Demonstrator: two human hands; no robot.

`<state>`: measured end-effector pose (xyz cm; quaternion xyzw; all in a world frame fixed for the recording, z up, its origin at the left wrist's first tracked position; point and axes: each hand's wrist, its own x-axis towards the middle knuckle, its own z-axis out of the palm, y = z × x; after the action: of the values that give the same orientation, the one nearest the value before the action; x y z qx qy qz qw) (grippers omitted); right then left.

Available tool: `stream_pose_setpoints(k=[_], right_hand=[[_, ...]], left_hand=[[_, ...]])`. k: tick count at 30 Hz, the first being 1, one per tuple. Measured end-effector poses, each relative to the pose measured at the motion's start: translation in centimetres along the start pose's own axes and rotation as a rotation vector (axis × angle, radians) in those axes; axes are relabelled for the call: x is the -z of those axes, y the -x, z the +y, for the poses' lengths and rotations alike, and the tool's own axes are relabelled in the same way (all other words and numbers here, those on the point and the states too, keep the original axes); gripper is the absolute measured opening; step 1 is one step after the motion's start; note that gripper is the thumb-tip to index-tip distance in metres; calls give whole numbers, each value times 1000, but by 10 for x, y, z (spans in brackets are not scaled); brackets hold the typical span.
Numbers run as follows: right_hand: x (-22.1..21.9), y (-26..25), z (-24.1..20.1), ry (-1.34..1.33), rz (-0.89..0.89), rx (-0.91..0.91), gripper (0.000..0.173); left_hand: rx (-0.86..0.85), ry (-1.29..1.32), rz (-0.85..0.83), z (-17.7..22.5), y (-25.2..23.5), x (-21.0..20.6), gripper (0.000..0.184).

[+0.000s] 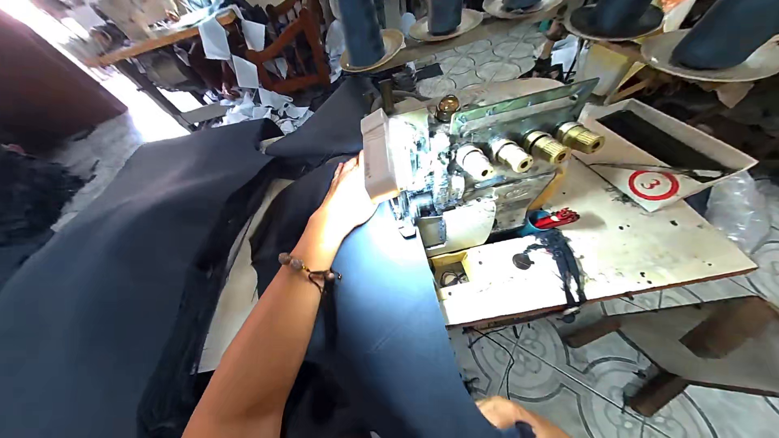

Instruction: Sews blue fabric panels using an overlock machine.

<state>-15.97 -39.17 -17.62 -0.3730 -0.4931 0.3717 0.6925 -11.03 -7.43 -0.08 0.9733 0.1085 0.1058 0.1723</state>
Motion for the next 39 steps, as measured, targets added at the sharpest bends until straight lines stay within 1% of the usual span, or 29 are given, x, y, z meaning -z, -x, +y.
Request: stream_pose_setpoints(k=[2,3,5,7,9,10,11,13,15,17,18,19,20,21,22,23,25,28,30,31,33,34,35,36,37,38,39], right_hand=[[1,-9,1,8,109,-16,17],[0,-14,1,42,183,-17,17],[-3,-25,4,117,354,-36,19],[-7,-38,8,159,533,-99,18],[-9,-54,8,160,654,-148,15],[-10,-62,7,156,688,-150,15],[-11,-70,5,150,710,-147,16],[-10,-81,-1,121,729,-141,18],[-4,-86,-3,85,700,-138,18],[4,-90,-7,53,633,-154,16],[8,-93,-10,49,600,-169,16],[12,-95,-12,45,576,-186,15],[16,-96,-14,28,553,-203,14],[18,-97,-15,-11,534,-210,14],[19,-99,-14,-65,517,-207,14],[19,-101,-13,-124,503,-202,13],[12,-113,-10,-265,510,-201,14],[-5,-145,-14,-486,600,-216,19],[-13,-168,-15,-586,634,-186,23],[-15,-177,-15,-599,614,-166,27],[-15,-186,-13,-496,498,-133,36],[-12,-187,-9,-380,423,-114,36],[-8,-185,-6,-248,363,-99,35],[-3,-180,-4,-96,327,-72,34],[3,-172,-5,84,319,-54,32],[11,-161,-7,281,337,-45,28],[20,-150,-8,489,379,-24,25]], left_hand=[[-24,-7,11,-19,-38,-8,72],[-42,-1,26,-26,-54,-11,73],[-74,-23,49,-36,-77,-13,70],[-29,-96,92,-38,-98,-11,60],[5,-164,185,-50,-114,-16,61],[2,-161,226,-51,-108,-14,63],[-5,-135,237,-45,-90,-5,63],[37,-105,180,-19,-20,20,62],[29,-21,304,-27,54,10,70],[124,17,300,-43,134,-14,87],[155,2,272,-51,168,-29,84],[164,-26,257,-59,195,-42,73],[165,-61,255,-67,213,-49,55],[153,-105,267,-73,222,-47,36],[145,-167,274,-76,221,-36,23],[153,-236,268,-75,212,-20,18],[219,-331,231,-73,177,18,23],[281,-329,215,-71,100,64,31],[341,-286,188,-67,47,78,34],[356,-262,198,-66,24,80,35],[337,-238,239,-66,-11,76,39],[283,-231,248,-71,-22,73,40],[199,-210,228,-76,-30,68,42],[96,-181,185,-83,-34,65,48],[13,-146,124,-90,-35,63,58],[-34,-138,56,-92,-30,65,72],[-52,-194,-8,-94,-20,69,80]])
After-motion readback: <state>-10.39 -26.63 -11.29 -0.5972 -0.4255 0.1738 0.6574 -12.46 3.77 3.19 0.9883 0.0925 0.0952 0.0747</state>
